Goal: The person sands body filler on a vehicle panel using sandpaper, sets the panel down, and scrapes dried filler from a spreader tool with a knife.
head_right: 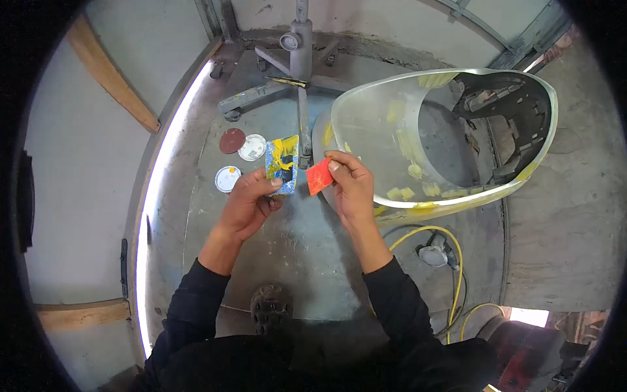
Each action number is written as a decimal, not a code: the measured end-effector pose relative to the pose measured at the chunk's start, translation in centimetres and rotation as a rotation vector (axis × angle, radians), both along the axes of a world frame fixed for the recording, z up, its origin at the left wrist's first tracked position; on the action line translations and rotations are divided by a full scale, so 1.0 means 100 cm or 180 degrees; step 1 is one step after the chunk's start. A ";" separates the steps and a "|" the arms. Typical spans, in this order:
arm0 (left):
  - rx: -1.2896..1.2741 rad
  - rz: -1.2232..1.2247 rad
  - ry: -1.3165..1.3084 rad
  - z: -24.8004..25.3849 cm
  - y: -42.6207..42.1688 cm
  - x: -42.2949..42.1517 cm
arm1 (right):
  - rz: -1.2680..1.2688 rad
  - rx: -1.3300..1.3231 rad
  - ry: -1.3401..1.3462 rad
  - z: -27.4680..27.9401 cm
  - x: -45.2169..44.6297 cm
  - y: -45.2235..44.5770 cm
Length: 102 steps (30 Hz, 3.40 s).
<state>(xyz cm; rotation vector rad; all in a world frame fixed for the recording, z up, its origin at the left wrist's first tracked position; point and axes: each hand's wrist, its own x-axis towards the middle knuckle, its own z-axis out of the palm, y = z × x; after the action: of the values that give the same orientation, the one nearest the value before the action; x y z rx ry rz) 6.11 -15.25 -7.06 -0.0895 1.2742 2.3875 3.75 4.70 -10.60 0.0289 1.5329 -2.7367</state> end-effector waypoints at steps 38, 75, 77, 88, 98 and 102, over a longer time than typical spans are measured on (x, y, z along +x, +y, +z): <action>-0.0310 0.0803 0.0137 -0.079 -0.019 -0.008 | 0.0705 -0.0422 -0.1552 -0.040 -0.004 -0.071; -0.0343 0.1729 0.0259 -0.082 -0.037 -0.116 | 0.0327 0.4256 0.1424 0.017 -0.210 -0.087; -0.0536 0.1781 0.0260 -0.060 -0.025 -0.104 | 0.0489 0.3761 0.1453 0.018 -0.195 -0.074; -0.0914 0.1986 0.0201 0.029 0.000 -0.017 | 0.1492 0.2056 0.0422 0.078 -0.109 -0.048; -0.1512 0.2068 0.0247 0.092 0.003 0.025 | 0.1627 0.1831 0.0750 0.132 -0.041 -0.031; -0.1274 0.1751 0.0223 0.103 0.007 0.028 | 0.0852 0.2471 0.0727 0.141 -0.022 -0.023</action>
<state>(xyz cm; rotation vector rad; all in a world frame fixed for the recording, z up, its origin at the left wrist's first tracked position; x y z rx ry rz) 8.89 -14.59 3.23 -0.5425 1.9517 2.5348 1.53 2.37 3.49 -0.4570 2.3485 -1.8524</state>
